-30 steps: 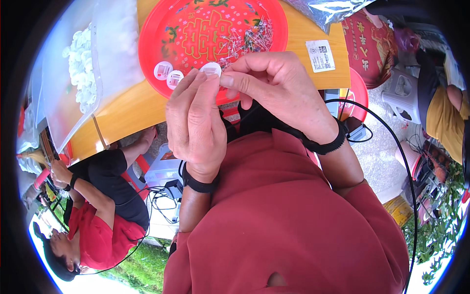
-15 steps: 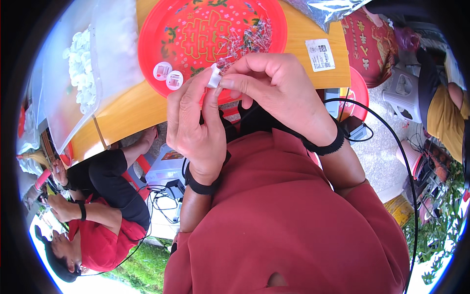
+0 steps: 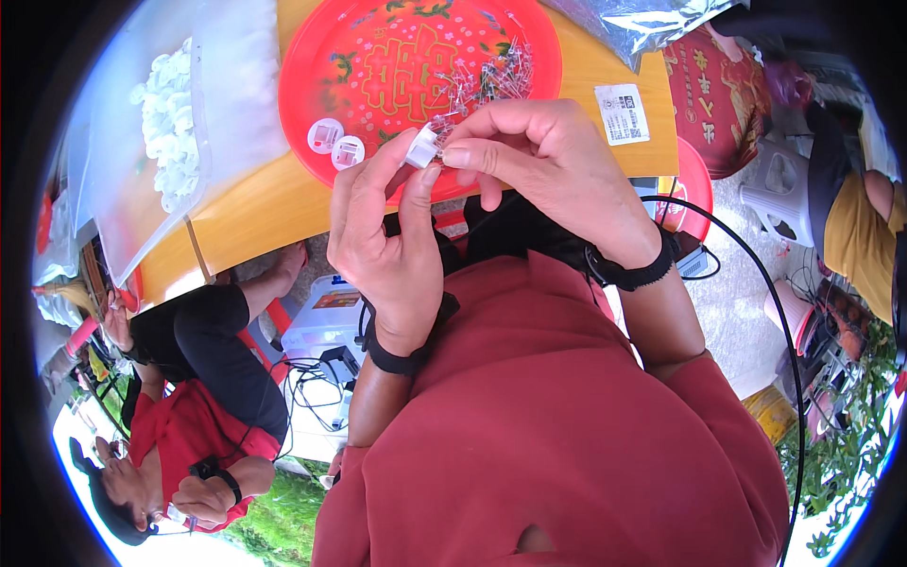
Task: The person picks up a white plastic base and a small electronic component from a red tray, inserts the component into the base, and places the assembled unit back onto the tray before reaching for another base from a clear plastic bin.
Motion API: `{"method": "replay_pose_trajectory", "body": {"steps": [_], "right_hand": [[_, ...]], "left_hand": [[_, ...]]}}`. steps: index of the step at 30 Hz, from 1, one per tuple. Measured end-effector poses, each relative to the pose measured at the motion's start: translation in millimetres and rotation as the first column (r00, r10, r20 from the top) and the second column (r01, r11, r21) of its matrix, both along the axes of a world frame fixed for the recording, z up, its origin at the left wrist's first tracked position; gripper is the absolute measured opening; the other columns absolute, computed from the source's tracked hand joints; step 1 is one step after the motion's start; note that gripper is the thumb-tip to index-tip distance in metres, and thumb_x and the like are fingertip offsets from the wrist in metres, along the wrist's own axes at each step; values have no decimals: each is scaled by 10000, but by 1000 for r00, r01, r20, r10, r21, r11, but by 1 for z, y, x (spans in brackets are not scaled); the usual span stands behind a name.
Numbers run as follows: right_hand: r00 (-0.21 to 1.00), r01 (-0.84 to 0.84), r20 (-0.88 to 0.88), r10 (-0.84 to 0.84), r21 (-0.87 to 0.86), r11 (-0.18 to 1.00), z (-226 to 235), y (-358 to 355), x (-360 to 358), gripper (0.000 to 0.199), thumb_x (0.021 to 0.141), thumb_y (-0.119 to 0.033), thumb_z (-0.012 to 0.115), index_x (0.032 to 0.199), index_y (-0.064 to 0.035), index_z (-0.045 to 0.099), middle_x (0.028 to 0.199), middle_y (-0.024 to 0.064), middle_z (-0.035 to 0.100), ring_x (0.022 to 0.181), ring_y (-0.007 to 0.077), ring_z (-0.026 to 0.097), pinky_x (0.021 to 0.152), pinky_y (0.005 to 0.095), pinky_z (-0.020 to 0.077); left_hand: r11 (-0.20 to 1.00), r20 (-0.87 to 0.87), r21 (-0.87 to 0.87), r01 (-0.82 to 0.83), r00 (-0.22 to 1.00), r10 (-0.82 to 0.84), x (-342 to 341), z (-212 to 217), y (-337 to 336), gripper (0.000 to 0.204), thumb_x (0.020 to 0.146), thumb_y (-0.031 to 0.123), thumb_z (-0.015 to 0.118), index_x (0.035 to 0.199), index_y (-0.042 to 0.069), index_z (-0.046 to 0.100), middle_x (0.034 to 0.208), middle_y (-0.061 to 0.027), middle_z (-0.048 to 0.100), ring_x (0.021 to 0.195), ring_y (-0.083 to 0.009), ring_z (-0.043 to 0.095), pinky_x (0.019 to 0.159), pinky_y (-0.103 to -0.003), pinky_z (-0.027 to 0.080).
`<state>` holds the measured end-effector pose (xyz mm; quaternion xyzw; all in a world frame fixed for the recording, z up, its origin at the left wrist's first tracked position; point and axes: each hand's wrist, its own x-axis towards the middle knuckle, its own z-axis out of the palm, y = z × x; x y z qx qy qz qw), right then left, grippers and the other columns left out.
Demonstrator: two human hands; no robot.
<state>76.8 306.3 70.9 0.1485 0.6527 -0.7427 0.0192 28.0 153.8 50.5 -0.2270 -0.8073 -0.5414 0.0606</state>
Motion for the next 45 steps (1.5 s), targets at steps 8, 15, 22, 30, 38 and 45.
{"method": "replay_pose_trajectory", "body": {"steps": [8,15,22,30,38,45], "right_hand": [[985,-67,-152,82,101,993,10,-24,-21,299,859,-74,692,1137,13,621,956,61,661,760,96,621,660,214,506],[982,-116,-137,129,98,988,11,-55,-14,256,900,21,585,1153,46,606,941,75,661,788,102,621,737,225,507],[978,-137,-142,151,106,985,4,-48,-20,257,920,-26,582,1168,38,607,934,77,669,781,108,630,771,231,511],[995,9,-104,-7,19,1000,-18,-15,-17,239,950,-97,579,1160,12,615,906,87,676,761,118,644,779,250,530],[997,-8,-73,9,16,1000,-23,-3,-7,244,948,-99,581,1165,10,611,925,85,678,775,117,645,788,250,529],[995,76,-60,-75,5,997,-37,8,-6,242,936,-90,604,1157,6,623,969,80,675,812,107,650,765,239,543]], "left_hand": [[999,-14,-16,47,999,-47,-5,21,-29,308,804,-96,650,1091,13,662,943,-96,642,866,-159,648,767,-258,510],[977,49,206,-50,998,41,15,25,-50,284,792,-69,640,1057,35,639,871,-104,610,767,-232,662,648,-302,524],[947,-32,153,-284,956,292,26,55,-122,368,796,43,729,1139,23,596,994,-113,600,846,-194,627,705,-291,525],[215,-470,478,-852,-41,882,68,145,-290,443,907,127,624,1285,-12,439,1242,-106,510,1137,-153,462,1000,-328,327],[531,-253,439,-725,468,847,54,203,-336,345,896,115,656,1205,-3,558,1103,-60,626,1023,-108,567,933,-256,403],[540,-216,441,-717,499,839,34,216,-325,308,854,34,661,1145,-1,567,1065,-51,635,976,-108,580,883,-237,424]]}}
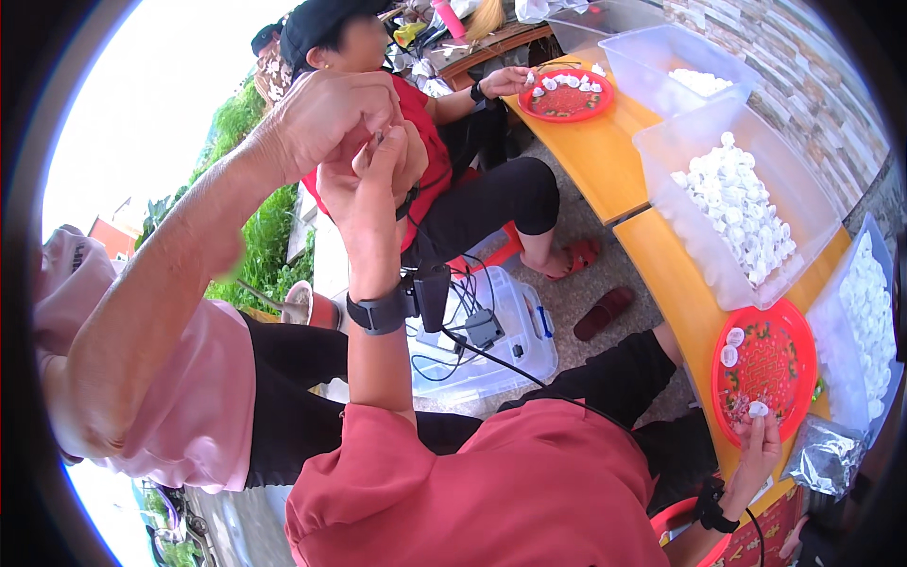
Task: The person picks up a white plastic base and a small electronic component from a red tray, inserts the component into the base, and places the assembled unit back onto the tray before reaching for another base from a clear plastic bin.
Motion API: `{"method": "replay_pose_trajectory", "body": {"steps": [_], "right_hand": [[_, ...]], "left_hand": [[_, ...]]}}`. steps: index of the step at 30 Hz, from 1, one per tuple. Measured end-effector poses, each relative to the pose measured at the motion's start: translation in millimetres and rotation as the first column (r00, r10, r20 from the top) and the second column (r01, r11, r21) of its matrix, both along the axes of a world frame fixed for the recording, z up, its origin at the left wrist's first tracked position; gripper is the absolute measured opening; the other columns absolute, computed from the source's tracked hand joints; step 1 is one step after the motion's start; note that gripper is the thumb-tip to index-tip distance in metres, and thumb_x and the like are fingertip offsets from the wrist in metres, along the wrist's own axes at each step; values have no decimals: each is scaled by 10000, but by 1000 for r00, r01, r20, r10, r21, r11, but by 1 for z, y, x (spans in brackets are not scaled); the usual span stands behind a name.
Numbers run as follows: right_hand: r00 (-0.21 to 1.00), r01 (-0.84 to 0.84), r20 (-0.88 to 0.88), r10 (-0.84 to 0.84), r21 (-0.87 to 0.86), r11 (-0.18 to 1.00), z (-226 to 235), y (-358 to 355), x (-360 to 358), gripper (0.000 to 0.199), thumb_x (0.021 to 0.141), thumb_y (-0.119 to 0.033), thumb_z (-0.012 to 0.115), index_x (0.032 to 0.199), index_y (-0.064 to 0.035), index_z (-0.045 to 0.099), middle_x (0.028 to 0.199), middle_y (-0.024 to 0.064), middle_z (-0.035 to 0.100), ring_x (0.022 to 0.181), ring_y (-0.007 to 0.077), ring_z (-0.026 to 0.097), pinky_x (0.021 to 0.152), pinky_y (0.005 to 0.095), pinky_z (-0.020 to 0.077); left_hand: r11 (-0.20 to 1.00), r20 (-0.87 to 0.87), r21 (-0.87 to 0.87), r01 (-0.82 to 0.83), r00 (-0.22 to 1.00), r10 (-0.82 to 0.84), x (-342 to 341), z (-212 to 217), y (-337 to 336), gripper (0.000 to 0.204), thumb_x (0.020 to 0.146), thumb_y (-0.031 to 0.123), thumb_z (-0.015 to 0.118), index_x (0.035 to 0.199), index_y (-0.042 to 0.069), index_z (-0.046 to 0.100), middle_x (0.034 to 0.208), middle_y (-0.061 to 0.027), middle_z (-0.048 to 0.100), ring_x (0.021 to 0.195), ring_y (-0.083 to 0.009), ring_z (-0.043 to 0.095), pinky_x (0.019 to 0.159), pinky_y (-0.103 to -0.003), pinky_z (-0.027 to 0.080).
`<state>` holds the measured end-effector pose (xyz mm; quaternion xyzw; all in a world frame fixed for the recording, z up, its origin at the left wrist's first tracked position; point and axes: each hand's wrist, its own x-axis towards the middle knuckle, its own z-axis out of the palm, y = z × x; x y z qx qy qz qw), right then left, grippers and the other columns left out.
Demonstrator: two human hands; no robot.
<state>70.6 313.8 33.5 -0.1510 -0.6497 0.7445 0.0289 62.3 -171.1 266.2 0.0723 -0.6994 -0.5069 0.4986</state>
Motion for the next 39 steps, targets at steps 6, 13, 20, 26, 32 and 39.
{"method": "replay_pose_trajectory", "body": {"steps": [6,13,20,26,32,39], "right_hand": [[1000,-12,-20,11,-33,999,-6,4,-1,250,933,-97,614,1157,13,623,958,75,673,811,99,645,755,235,541],[1000,24,-6,-24,14,1000,8,4,6,266,921,-100,622,1157,21,625,904,72,680,754,94,631,738,221,516],[998,48,39,-54,142,989,24,-7,0,241,901,-67,628,1122,30,640,896,73,693,707,88,624,686,218,493],[994,42,86,-64,241,970,30,-22,-18,232,874,-72,671,1084,28,654,839,55,685,633,76,603,556,195,453],[990,-17,139,-38,374,927,28,-19,-20,270,849,-128,723,1062,25,663,777,37,668,591,56,561,512,197,428],[989,-55,146,-37,574,817,27,-23,-27,326,814,-139,761,1072,33,661,717,21,653,608,61,578,531,210,444]], "left_hand": [[904,-176,85,418,900,-400,-6,-4,-6,247,878,49,636,1111,-9,575,1062,-63,634,988,-118,585,900,-259,426],[968,-42,119,220,975,-216,-7,-15,6,270,864,32,686,1107,-24,583,1071,-78,660,993,-109,605,897,-243,426],[996,-10,85,30,1000,-30,18,-40,11,285,913,91,645,1159,-30,567,1117,-97,624,1040,-139,579,941,-288,418],[949,-194,-157,-274,951,242,25,-37,58,319,955,99,566,1207,-81,492,1199,-189,580,1144,-227,555,1062,-399,394],[899,42,-236,370,928,-371,5,-96,144,413,837,0,627,1214,-80,478,1192,-285,575,994,-269,627,935,-365,491],[714,364,-76,696,685,-630,-47,-159,215,420,654,-17,818,1038,-19,646,998,-134,668,726,-171,584,616,-264,487]]}}
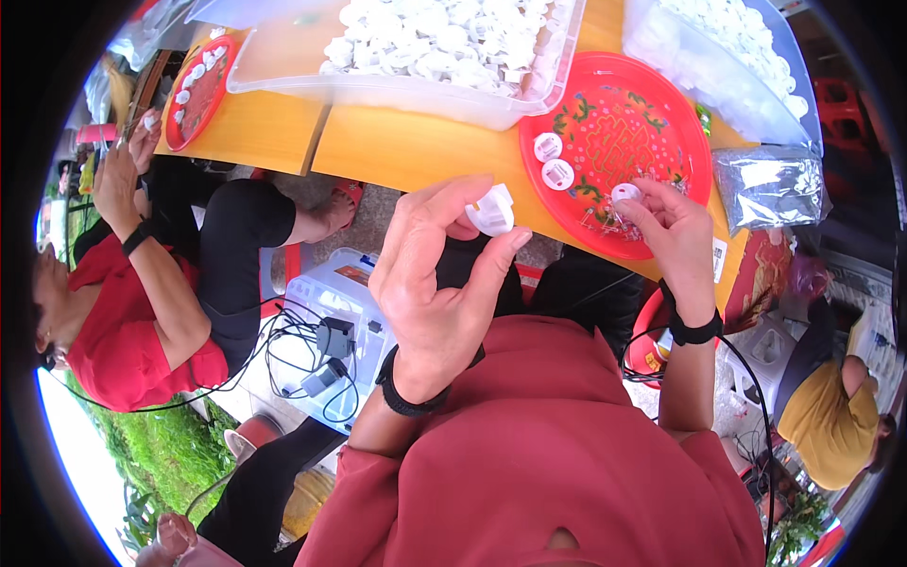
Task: The person picks up a white plastic base and a small electronic component from a red tray, inserts the component into the base, and places the assembled unit back onto the tray before reaching for another base from a clear plastic bin.
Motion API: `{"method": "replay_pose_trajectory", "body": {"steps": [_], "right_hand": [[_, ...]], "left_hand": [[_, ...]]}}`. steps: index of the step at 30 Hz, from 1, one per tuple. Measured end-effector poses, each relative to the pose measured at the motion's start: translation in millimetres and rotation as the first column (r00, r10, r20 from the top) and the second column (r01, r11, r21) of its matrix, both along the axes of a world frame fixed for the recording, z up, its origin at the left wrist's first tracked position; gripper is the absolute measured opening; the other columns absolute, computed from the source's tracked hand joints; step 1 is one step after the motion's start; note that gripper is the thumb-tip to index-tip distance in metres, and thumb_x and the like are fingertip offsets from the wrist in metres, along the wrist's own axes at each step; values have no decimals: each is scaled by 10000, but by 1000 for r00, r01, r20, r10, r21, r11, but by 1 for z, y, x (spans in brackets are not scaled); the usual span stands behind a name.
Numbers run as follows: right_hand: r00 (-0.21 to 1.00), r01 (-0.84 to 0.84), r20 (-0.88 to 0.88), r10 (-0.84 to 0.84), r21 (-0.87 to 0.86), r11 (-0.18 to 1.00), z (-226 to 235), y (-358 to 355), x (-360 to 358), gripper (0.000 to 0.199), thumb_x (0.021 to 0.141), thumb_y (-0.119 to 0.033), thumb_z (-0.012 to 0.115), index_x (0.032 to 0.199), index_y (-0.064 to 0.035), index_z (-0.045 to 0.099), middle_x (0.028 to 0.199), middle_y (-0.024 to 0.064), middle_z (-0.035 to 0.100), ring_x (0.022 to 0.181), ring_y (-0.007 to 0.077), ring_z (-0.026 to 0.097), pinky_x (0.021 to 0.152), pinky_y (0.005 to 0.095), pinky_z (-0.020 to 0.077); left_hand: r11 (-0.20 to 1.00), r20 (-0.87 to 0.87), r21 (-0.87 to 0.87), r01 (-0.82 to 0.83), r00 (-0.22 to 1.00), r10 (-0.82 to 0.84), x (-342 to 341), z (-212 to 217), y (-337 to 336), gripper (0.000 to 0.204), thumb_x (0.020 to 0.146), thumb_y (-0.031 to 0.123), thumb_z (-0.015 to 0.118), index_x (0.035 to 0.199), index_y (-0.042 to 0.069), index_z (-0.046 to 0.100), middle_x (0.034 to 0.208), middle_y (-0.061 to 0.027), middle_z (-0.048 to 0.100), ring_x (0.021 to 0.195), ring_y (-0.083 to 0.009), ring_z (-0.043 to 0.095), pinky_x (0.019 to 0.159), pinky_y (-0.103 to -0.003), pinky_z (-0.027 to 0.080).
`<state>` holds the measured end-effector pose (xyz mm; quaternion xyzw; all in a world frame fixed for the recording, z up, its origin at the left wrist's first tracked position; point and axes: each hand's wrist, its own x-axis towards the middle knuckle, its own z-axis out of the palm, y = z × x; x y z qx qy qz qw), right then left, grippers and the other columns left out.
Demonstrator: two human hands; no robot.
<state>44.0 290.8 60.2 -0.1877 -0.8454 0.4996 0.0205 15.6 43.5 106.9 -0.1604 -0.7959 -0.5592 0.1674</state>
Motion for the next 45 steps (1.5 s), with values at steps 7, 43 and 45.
{"method": "replay_pose_trajectory", "body": {"steps": [7,43,45], "right_hand": [[985,-133,-164,62,-469,873,46,-53,-6,244,875,-113,705,1093,-10,668,754,-5,648,623,10,539,512,177,412],[999,-43,-32,29,-781,623,25,-80,1,139,894,-76,647,933,58,658,799,71,673,603,70,586,543,194,466],[999,-41,-33,25,-782,622,24,-80,2,139,897,-80,645,930,55,658,801,69,674,603,70,586,543,195,466]], "left_hand": [[992,-58,-123,18,998,-25,-10,-10,21,399,668,-8,807,1039,22,664,984,-100,667,725,-176,605,615,-273,497],[861,586,506,-49,752,-302,-10,-23,15,179,918,86,627,1063,-5,681,814,-21,671,681,-52,562,640,-191,441],[873,589,487,-28,749,-304,-10,-22,16,185,919,85,624,1072,-3,682,820,-17,671,686,-50,561,641,-191,442]]}}
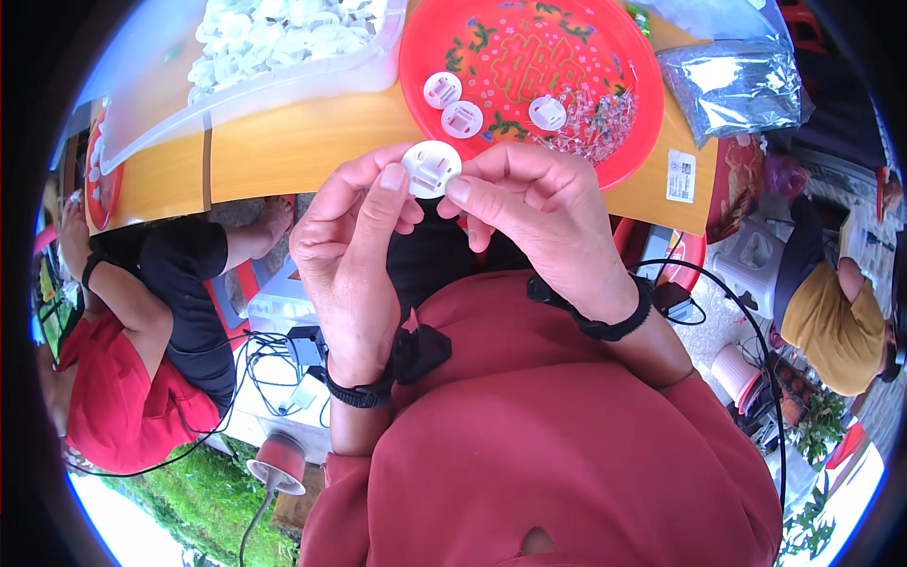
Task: The person picks up a white plastic base and a small electronic component from a red tray, inserts the component into the base, and places the assembled unit back onto the tray before reaching for another base from a clear plastic bin.
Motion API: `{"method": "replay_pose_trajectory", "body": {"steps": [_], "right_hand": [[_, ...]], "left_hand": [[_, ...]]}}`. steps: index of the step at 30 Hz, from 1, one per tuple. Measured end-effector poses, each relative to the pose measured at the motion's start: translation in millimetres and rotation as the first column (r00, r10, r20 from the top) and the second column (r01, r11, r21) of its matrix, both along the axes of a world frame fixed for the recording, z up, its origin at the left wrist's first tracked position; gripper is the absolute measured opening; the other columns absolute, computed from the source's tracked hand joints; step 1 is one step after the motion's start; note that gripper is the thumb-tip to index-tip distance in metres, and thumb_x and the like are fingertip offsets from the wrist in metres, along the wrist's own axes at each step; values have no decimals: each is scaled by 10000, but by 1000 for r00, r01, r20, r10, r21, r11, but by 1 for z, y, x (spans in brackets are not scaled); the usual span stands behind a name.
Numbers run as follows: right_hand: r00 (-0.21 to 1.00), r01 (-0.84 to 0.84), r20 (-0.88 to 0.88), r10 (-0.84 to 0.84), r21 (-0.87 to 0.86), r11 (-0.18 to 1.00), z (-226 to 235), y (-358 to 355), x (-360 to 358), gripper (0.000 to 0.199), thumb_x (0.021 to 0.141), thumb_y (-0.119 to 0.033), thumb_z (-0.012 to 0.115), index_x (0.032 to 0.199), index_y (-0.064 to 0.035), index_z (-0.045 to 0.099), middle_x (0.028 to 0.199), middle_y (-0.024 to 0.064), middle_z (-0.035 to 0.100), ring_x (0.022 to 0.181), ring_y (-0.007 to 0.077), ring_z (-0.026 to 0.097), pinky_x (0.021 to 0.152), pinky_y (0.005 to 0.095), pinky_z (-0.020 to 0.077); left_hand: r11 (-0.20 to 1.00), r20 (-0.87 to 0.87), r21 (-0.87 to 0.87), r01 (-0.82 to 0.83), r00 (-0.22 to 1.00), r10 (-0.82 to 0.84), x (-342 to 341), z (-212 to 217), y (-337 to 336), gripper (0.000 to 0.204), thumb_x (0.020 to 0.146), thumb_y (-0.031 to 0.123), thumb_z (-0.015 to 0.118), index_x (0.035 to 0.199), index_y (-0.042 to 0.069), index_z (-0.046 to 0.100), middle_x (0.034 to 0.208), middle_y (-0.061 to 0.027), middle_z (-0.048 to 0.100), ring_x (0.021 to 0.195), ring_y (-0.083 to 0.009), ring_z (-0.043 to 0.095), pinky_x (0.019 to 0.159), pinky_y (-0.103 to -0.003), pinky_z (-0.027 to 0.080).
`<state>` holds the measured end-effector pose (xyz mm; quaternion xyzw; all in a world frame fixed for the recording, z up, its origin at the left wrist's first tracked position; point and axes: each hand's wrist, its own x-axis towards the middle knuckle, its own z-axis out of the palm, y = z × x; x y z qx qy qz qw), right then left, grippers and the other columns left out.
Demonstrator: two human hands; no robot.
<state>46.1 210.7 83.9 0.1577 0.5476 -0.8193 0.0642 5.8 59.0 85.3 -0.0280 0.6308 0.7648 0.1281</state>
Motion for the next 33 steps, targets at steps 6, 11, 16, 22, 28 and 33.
{"method": "replay_pose_trajectory", "body": {"steps": [6,11,16,22,28,33], "right_hand": [[999,26,-47,-24,30,999,-3,-1,2,128,906,-80,635,933,42,657,808,65,676,604,68,585,544,191,464],[986,101,-149,-81,133,986,-3,2,1,122,893,-70,637,894,52,637,782,55,671,624,64,600,547,189,462],[971,147,-222,-92,249,957,-4,15,-6,98,844,-41,627,864,55,632,709,57,675,591,52,599,519,197,451],[918,-25,-260,300,715,698,7,47,-19,177,763,-152,682,739,15,631,602,107,601,550,203,605,532,305,455],[914,-48,-258,312,695,717,5,46,-21,189,774,-168,691,778,16,654,632,104,608,565,196,597,544,309,449],[967,-39,-201,159,500,865,5,36,-15,188,862,-154,675,907,28,686,667,66,636,565,103,590,517,262,441]], "left_hand": [[1000,-7,-19,10,1000,-10,3,-1,1,192,925,73,609,1087,-8,673,859,-24,672,699,-51,564,650,-194,448],[996,-43,0,92,995,-92,4,-5,-3,166,919,68,597,1066,-3,621,874,-68,683,714,-80,586,621,-193,427],[989,4,43,139,990,-139,12,-3,5,161,905,28,622,1061,2,590,877,-58,679,708,-64,585,626,-192,443],[985,-98,-128,117,987,-130,12,-8,10,146,904,41,625,1041,0,599,829,-64,674,672,-75,580,625,-194,437],[979,-13,-105,177,984,-179,11,-5,5,134,890,47,652,1001,-4,599,862,-111,696,679,-92,616,635,-205,475],[984,126,120,129,982,-144,10,-9,5,82,913,65,604,972,15,577,919,-194,705,668,-152,670,612,-234,526]]}}
